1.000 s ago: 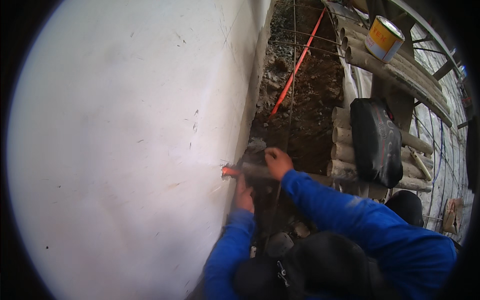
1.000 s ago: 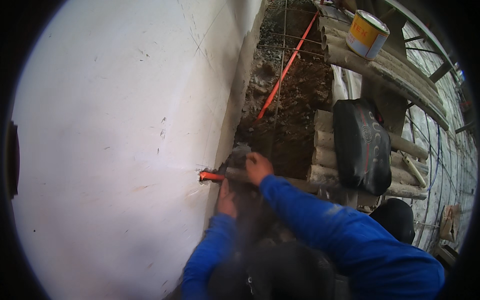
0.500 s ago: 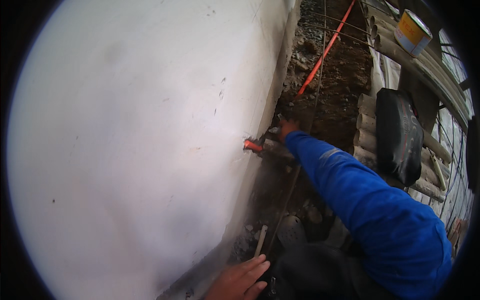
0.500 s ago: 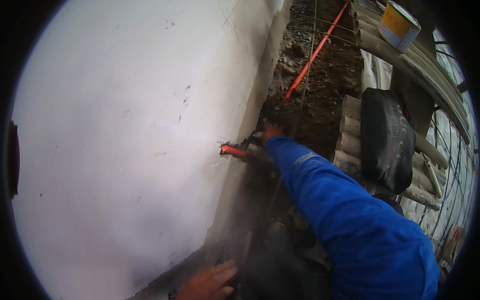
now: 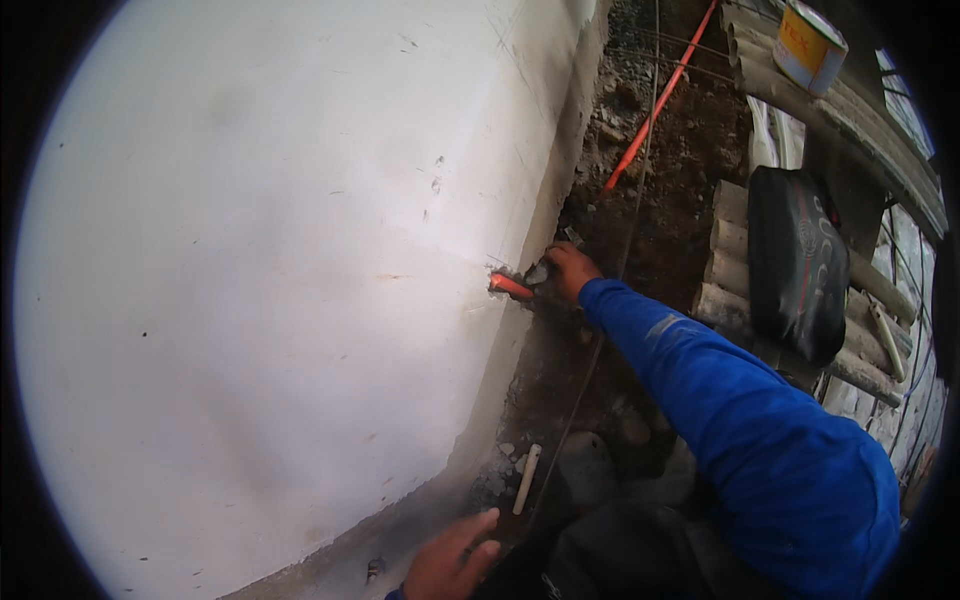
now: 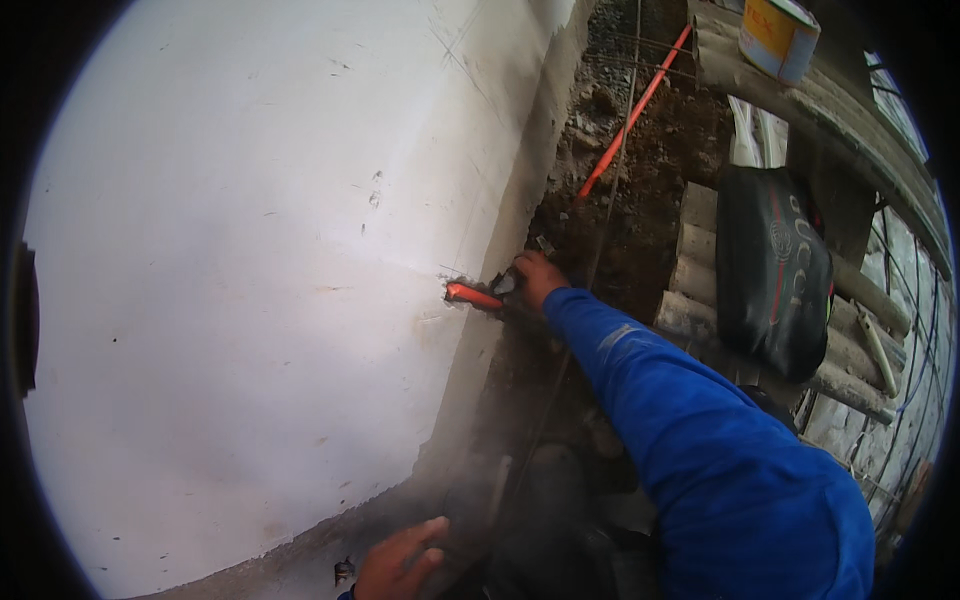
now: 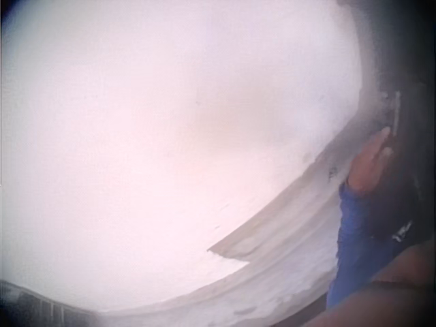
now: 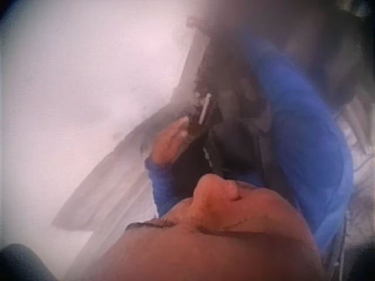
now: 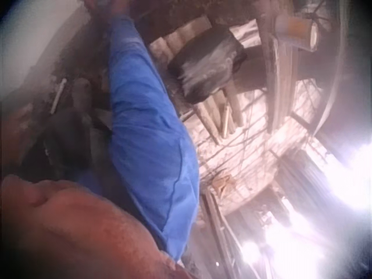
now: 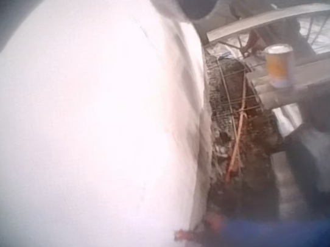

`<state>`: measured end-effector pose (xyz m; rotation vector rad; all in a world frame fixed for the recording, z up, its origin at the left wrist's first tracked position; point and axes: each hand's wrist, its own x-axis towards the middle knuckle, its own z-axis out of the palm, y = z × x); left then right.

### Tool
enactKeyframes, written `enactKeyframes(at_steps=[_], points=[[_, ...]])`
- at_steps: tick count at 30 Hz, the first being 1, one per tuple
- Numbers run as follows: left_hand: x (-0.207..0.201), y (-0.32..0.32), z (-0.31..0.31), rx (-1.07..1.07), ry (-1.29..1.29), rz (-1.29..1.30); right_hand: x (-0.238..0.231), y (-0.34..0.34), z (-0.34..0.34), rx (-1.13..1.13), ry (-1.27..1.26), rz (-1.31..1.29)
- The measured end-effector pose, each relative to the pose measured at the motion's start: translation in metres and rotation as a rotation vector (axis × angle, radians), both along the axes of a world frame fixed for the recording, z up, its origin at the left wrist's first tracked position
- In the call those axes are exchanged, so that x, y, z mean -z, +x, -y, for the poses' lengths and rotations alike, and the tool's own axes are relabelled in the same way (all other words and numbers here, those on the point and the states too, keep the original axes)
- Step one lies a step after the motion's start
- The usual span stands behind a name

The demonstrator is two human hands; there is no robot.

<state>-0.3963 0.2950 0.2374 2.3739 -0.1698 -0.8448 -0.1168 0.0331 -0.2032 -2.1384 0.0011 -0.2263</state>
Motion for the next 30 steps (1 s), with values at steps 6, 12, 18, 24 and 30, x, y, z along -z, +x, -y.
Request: enactKeyframes(at_steps=[6,12,18,24,30], points=[[0.011,0.013,0.007,-0.111,-0.032,-0.128,0.0,-0.007,-0.01,0.056,0.142,-0.06],[0.015,0.018,0.013,-0.133,0.009,-0.099,-0.004,-0.014,-0.025,0.179,0.28,-0.165],[0.022,0.017,0.01,-0.202,-0.005,-0.154,-0.007,-0.013,-0.039,0.274,0.288,-0.218],[0.033,0.016,0.004,-0.061,0.087,-0.07,-0.02,-0.003,-0.019,0.155,0.361,-0.421],[0.034,0.013,0.008,-0.126,0.046,-0.069,-0.037,0.003,-0.005,0.095,0.412,-0.558]])
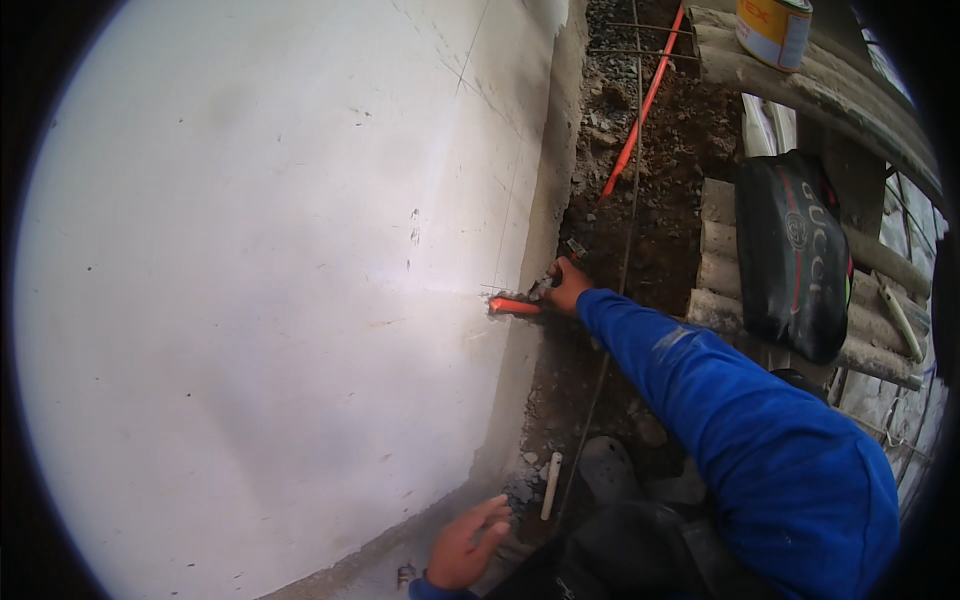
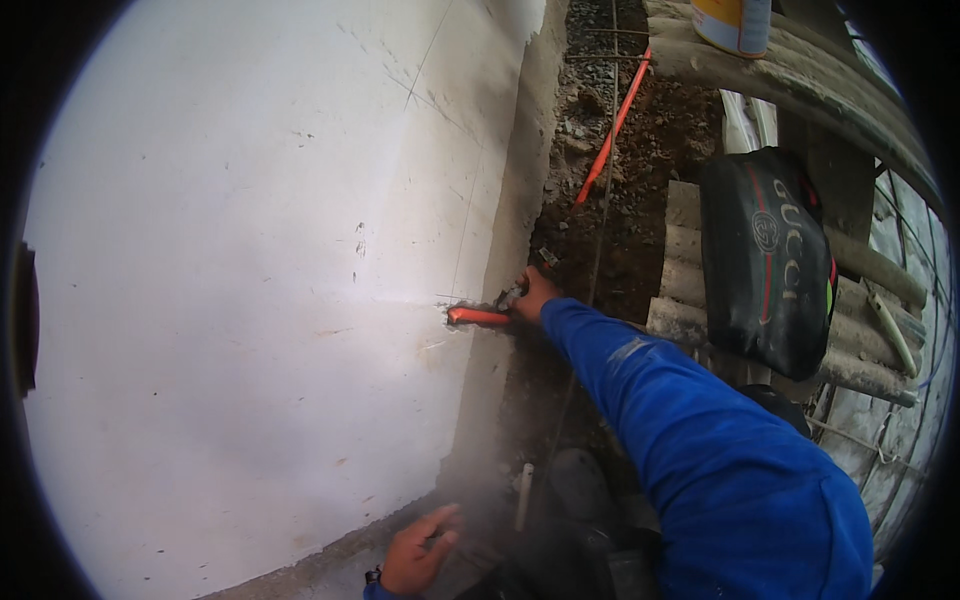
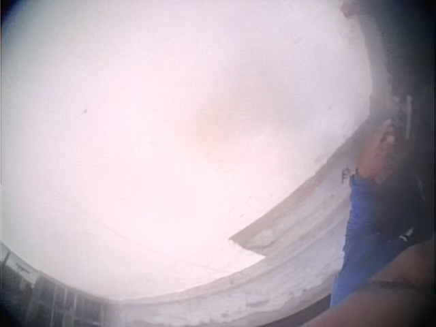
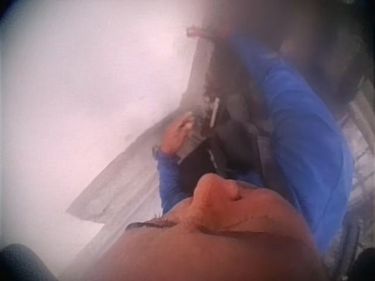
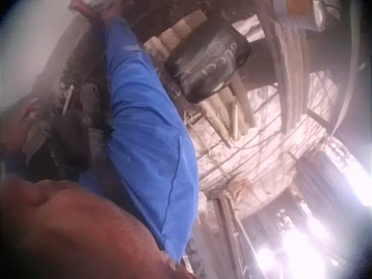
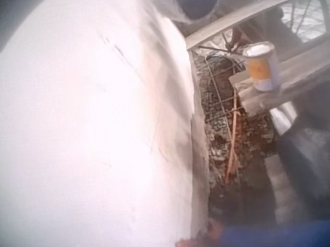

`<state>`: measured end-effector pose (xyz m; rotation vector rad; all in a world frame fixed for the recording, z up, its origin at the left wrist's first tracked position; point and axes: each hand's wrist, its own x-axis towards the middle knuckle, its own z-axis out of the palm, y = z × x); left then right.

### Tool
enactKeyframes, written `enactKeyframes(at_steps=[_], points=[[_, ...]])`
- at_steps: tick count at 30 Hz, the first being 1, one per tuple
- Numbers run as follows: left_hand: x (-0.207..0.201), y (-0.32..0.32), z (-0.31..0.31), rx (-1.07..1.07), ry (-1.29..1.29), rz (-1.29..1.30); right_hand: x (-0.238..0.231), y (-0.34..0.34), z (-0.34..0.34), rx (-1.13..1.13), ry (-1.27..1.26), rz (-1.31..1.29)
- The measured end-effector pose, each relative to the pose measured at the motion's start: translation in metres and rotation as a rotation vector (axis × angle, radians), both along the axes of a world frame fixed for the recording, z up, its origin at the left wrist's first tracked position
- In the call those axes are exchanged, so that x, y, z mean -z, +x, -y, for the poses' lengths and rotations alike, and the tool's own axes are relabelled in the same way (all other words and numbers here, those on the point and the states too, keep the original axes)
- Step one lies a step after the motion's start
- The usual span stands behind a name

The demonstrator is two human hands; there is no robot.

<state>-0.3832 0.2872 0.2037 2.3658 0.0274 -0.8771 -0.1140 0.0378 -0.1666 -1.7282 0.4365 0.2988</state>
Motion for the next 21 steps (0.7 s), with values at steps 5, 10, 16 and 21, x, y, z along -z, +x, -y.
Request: enactKeyframes(at_steps=[5,10,16,21], points=[[-0.004,0.002,0.003,-0.007,0.016,-0.035,-0.013,0.001,-0.004,0.008,-0.059,-0.096],[-0.001,0.005,-0.006,0.029,-0.04,-0.048,-0.02,0.01,-0.017,0.118,-0.133,-0.281],[0.006,0.006,-0.011,0.039,-0.049,-0.01,-0.02,0.009,-0.016,0.446,-0.049,-0.253],[0.007,0.008,-0.007,0.052,-0.039,-0.004,0.004,0.004,0.028,0.548,-0.092,-0.224]])
